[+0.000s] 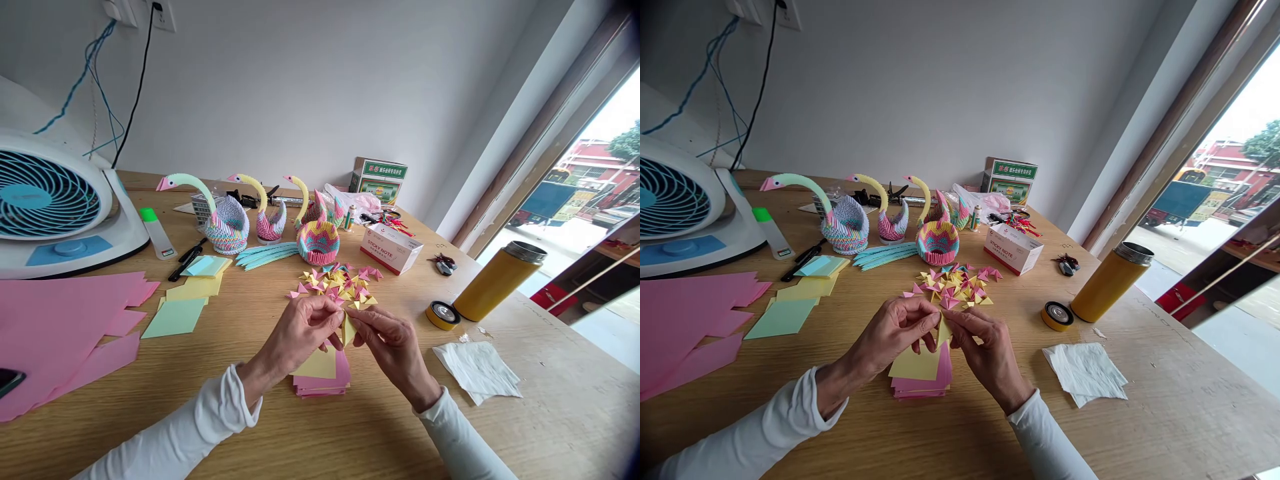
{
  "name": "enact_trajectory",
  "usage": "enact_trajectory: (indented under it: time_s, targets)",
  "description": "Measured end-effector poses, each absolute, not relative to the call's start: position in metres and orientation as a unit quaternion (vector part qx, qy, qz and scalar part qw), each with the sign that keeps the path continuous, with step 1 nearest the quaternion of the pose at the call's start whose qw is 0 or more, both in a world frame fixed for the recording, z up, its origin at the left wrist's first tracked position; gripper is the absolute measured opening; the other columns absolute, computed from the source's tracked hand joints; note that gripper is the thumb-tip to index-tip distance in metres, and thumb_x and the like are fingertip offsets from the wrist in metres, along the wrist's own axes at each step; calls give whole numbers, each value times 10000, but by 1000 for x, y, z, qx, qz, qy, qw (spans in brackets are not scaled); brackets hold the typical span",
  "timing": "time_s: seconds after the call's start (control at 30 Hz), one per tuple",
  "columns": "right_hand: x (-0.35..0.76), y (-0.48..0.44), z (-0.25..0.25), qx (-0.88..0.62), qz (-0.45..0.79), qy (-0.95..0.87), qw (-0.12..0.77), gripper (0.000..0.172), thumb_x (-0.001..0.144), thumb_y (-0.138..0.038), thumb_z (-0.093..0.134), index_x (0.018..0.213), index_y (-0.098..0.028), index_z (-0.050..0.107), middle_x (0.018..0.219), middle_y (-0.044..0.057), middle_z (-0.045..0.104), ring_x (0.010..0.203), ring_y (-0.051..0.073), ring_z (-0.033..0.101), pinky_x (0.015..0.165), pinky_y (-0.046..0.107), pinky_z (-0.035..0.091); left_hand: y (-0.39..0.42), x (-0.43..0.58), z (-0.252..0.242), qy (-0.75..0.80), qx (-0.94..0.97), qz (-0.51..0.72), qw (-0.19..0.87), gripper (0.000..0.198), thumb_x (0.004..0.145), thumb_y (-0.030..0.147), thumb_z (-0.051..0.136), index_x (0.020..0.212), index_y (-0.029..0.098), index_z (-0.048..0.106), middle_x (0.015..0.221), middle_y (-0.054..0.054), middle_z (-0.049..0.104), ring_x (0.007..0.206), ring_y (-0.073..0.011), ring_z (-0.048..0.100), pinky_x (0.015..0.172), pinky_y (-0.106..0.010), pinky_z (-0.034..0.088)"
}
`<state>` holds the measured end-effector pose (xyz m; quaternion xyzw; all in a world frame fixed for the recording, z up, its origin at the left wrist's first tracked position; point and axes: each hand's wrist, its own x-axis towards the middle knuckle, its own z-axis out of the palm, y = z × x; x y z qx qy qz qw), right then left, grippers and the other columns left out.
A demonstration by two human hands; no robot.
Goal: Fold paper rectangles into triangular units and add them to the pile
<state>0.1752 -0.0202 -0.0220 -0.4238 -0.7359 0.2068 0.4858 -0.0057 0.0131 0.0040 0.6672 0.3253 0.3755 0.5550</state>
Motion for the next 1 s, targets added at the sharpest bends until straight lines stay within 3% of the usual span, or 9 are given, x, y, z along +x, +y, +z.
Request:
enact_trajectory:
  time_s: [0.2, 0.37, 0.5, 0.73, 1.0]
  targets:
    - [174, -19, -23, -417, 228, -714, 514, 220, 925, -222, 552, 1086, -230, 702, 750, 12, 622, 585, 111, 608, 558, 221, 501, 12, -3, 0, 331, 626, 372, 600, 283, 837, 413, 599, 861, 131, 621, 639, 11, 612, 541, -106, 618, 472, -182, 462]
    - [172, -19, -23, -420, 217, -707, 526, 227, 925, -198, 543, 1092, -227, 693, 781, 13, 627, 588, 97, 600, 556, 202, 505, 12, -3, -3, 327, 596, 338, 651, 266, 823, 396, 621, 819, 130, 614, 728, 1, 613, 596, -97, 629, 495, -168, 470]
    - [169, -19, -24, -427, 223, -708, 517, 209, 921, -209, 545, 1071, -186, 689, 788, 26, 632, 587, 105, 606, 553, 212, 504, 12, -2, -4, 339, 624, 362, 604, 209, 826, 333, 602, 794, 127, 597, 667, 1, 606, 584, -122, 643, 477, -181, 475]
    - [170, -17, -24, -437, 326, -656, 522, 176, 911, -307, 574, 873, -182, 691, 728, 15, 644, 597, 119, 587, 564, 224, 504, 12, 0, -7, 312, 695, 375, 528, 179, 863, 280, 556, 838, 121, 635, 671, -8, 624, 604, -124, 652, 538, -199, 512]
    - [171, -18, -24, -432, 267, -696, 507, 171, 917, -278, 566, 922, -182, 707, 766, 33, 630, 608, 130, 591, 558, 243, 479, 11, -1, -3, 311, 707, 365, 521, 285, 897, 340, 508, 733, 126, 601, 671, -28, 638, 583, -127, 639, 541, -218, 530]
